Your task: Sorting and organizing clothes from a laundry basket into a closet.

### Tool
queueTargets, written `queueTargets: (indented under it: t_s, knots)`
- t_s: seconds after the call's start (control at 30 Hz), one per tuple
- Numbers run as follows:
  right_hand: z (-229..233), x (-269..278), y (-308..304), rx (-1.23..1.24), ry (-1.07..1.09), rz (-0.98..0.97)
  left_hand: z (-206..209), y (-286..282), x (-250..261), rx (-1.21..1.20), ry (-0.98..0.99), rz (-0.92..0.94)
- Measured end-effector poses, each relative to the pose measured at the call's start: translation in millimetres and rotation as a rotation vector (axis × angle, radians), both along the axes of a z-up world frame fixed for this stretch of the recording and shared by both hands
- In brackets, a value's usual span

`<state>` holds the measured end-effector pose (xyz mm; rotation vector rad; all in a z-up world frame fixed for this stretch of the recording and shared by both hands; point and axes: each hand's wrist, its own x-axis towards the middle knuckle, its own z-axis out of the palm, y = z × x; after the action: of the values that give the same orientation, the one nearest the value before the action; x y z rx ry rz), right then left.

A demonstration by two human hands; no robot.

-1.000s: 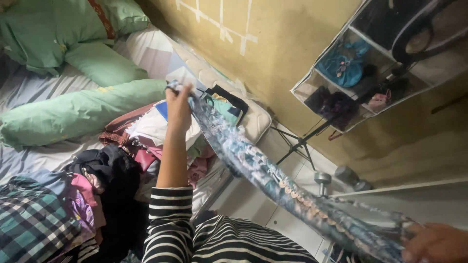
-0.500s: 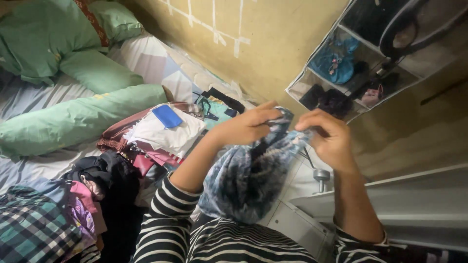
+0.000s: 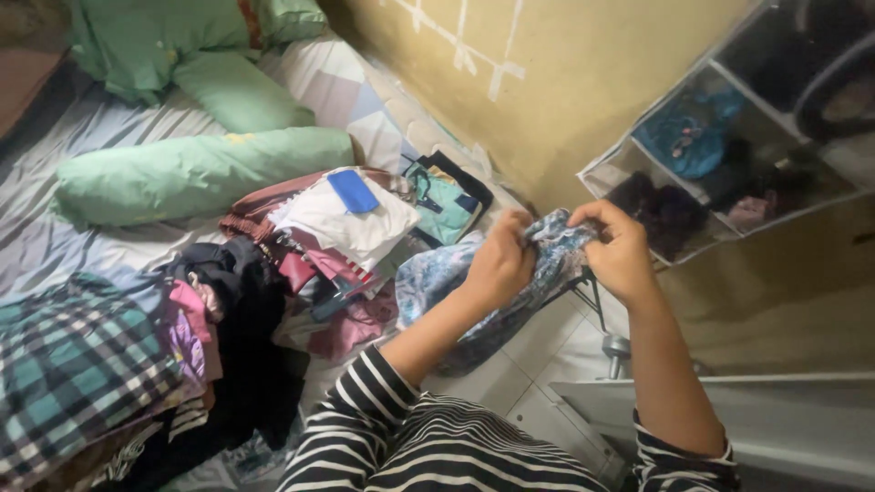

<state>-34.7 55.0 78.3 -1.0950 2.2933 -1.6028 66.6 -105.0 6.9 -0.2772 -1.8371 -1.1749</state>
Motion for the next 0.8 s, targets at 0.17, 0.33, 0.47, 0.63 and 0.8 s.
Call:
queueTargets:
  t_s: [0.17, 0.33, 0.47, 0.63, 0.8]
  knots:
    - [-13.8, -2.3, 0.2, 0.007, -0.040, 0.034, -55.8, -22.3, 7.3, -0.181, -0.292, 0.363]
    - [-6.5, -4.0, 0.8, -0.013, 0.020, 0.063, -106.3, -67.2, 11.2, -0.202, -0.535, 0.628]
    - [4.0, -13.1, 5.7, 0.012, 0.149, 0.026, -136.8, -115.2, 12.7, -0.104, -0.614, 0.752]
    - [3.2, -28.2, 8.3, 0.156, 0.425, -0.083, -87.4, -155.5, 20.5, -0.111, -0.857, 0.608]
    - [21.0, -36.9, 21.4, 0.201, 0.609, -0.196, 2.2, -168.6, 23.6, -0.228, -0.993, 0.419]
